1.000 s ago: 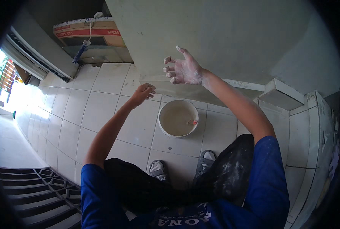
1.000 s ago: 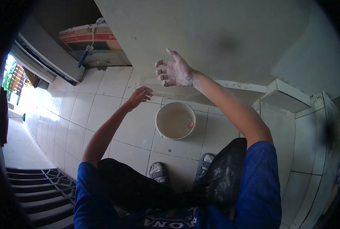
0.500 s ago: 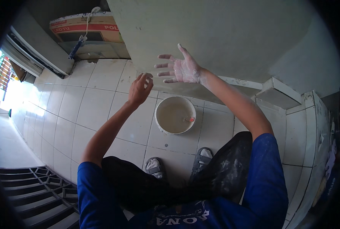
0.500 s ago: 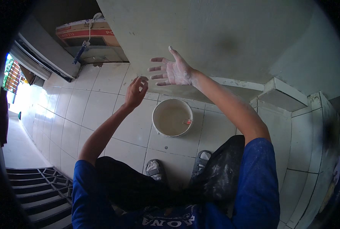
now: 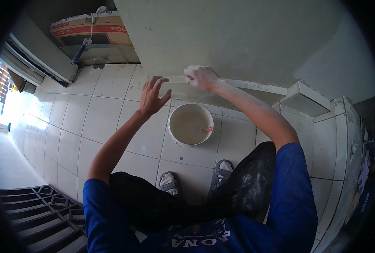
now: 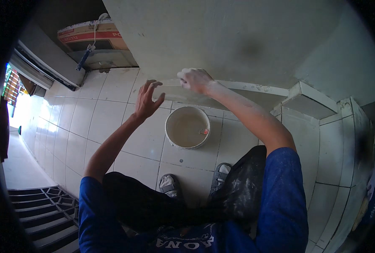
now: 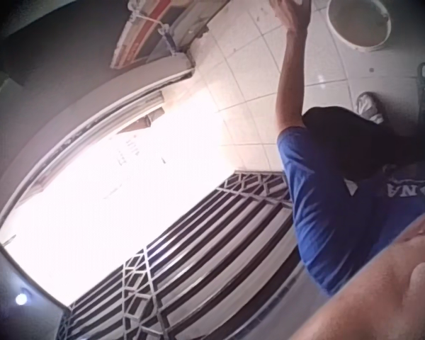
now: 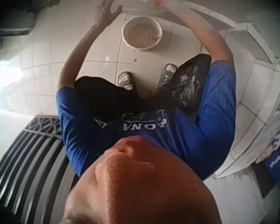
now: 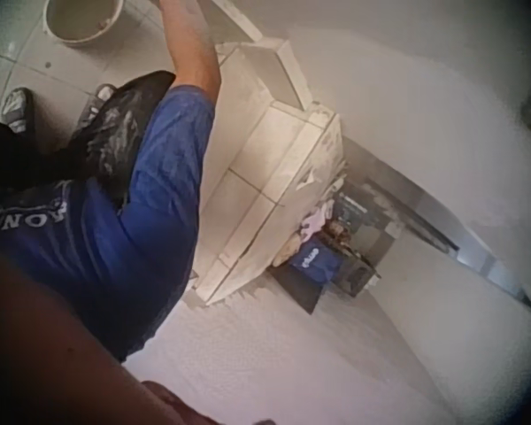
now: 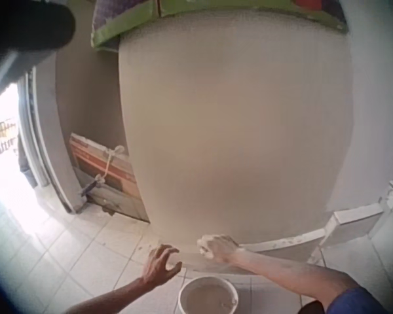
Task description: The person paints a wall with white paint using a paintbrush, dipping the brush into a paint bucket to load it with paint.
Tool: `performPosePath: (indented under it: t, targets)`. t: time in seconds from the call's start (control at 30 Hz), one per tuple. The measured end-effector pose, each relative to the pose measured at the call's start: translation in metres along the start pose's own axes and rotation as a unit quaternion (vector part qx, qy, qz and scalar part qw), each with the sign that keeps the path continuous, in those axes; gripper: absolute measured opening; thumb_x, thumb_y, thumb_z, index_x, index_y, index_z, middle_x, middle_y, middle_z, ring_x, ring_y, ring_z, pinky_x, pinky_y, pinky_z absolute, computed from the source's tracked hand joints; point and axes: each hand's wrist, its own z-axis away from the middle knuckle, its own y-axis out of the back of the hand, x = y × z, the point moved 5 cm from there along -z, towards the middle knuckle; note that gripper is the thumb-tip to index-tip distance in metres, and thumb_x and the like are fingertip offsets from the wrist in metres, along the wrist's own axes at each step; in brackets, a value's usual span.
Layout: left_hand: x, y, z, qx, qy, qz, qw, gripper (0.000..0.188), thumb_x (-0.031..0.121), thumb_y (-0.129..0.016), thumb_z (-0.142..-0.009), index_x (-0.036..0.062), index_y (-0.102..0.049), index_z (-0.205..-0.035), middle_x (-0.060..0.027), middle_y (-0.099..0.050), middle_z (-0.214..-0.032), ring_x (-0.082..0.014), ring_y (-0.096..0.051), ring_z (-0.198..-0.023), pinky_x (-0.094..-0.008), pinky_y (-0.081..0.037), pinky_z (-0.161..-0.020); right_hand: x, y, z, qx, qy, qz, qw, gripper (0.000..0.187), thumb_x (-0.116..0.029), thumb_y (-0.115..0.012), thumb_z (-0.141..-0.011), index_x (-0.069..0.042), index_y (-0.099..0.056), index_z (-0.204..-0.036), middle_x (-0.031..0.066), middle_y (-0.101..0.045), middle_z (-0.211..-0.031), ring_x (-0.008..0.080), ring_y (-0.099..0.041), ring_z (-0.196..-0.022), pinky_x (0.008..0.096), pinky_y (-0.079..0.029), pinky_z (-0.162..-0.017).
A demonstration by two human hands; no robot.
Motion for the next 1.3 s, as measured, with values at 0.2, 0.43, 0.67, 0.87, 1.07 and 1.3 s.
performPosePath:
  t: [0.2, 0.43, 0.67, 0.87, 1.07, 1.3]
  targets:
    - [0.034, -0.013, -0.013, -0.080, -0.099, -0.028, 0.991, 0.075, 0.038, -0.075, -0.068, 0.0145, -0.042, -0.132, -0.0109, -0.044, -0.131, -0.0293, -0.040, -0.125, -0.0487, -0.027, -0.108, -0.008, -0.033, 0.008, -0.095, 0.120, 0.230, 0.961, 0.021, -0.016, -0.059, -0.080, -0.012, -0.062, -0.100, 0.0103, -0.059, -0.108, 0.0281, -0.058, -0.103, 0.0408, -0.049, -0.086]
    - [0.016, -0.039, -0.019, -0.140, -0.075, -0.103, 0.982, 0.068, 0.029, -0.073, -0.070, 0.0074, -0.042, -0.126, -0.0106, -0.050, -0.123, -0.0271, -0.043, -0.123, -0.0477, -0.025, -0.111, -0.043, -0.059, 0.009, -0.105, 0.237, 0.241, 0.935, 0.030, -0.012, -0.058, -0.081, -0.014, -0.060, -0.111, 0.0094, -0.057, -0.119, 0.0256, -0.055, -0.113, 0.0378, -0.047, -0.093]
    - [-0.020, -0.019, -0.035, -0.179, -0.020, -0.116, 0.977, 0.040, 0.019, -0.068, -0.073, 0.0078, -0.051, -0.107, -0.0104, -0.064, -0.095, -0.0304, -0.062, -0.095, -0.0440, -0.048, -0.086, -0.069, -0.058, -0.031, -0.117, 0.236, 0.261, 0.929, 0.018, -0.014, -0.057, -0.082, -0.013, -0.065, -0.098, 0.0061, -0.065, -0.105, 0.0238, -0.062, -0.101, 0.0367, -0.050, -0.086]
    - [-0.038, -0.055, -0.015, -0.199, 0.030, -0.116, 0.973, 0.034, 0.017, -0.060, -0.078, 0.0102, -0.055, -0.111, -0.0134, -0.063, -0.098, -0.0319, -0.061, -0.096, -0.0462, -0.048, -0.083, -0.059, -0.074, -0.020, -0.194, 0.158, 0.296, 0.922, 0.034, -0.018, -0.053, -0.084, -0.007, -0.060, -0.116, 0.0101, -0.057, -0.125, 0.0249, -0.046, -0.125, 0.0412, -0.037, -0.103]
    - [-0.001, 0.048, -0.056, -0.185, 0.047, 0.261, 0.946, 0.053, 0.039, -0.059, -0.086, 0.0057, -0.047, -0.126, -0.0156, -0.054, -0.124, -0.0294, -0.055, -0.113, -0.0432, -0.044, -0.093, -0.107, 0.026, -0.007, -0.150, 0.079, -0.356, 0.919, 0.046, -0.038, -0.064, -0.081, 0.000, -0.058, -0.105, 0.0112, -0.066, -0.090, 0.0183, -0.065, -0.082, 0.0305, -0.051, -0.075]
    - [0.091, 0.105, -0.094, -0.133, 0.184, 0.722, 0.654, 0.094, 0.074, -0.015, -0.087, -0.0064, -0.045, -0.125, -0.0199, -0.053, -0.122, -0.0278, -0.053, -0.114, -0.0397, -0.039, -0.101, -0.142, 0.090, -0.008, -0.220, 0.145, -0.582, 0.770, 0.057, -0.055, -0.054, -0.085, 0.000, -0.056, -0.097, 0.0094, -0.063, -0.072, 0.0126, -0.060, -0.061, 0.0230, -0.045, -0.054]
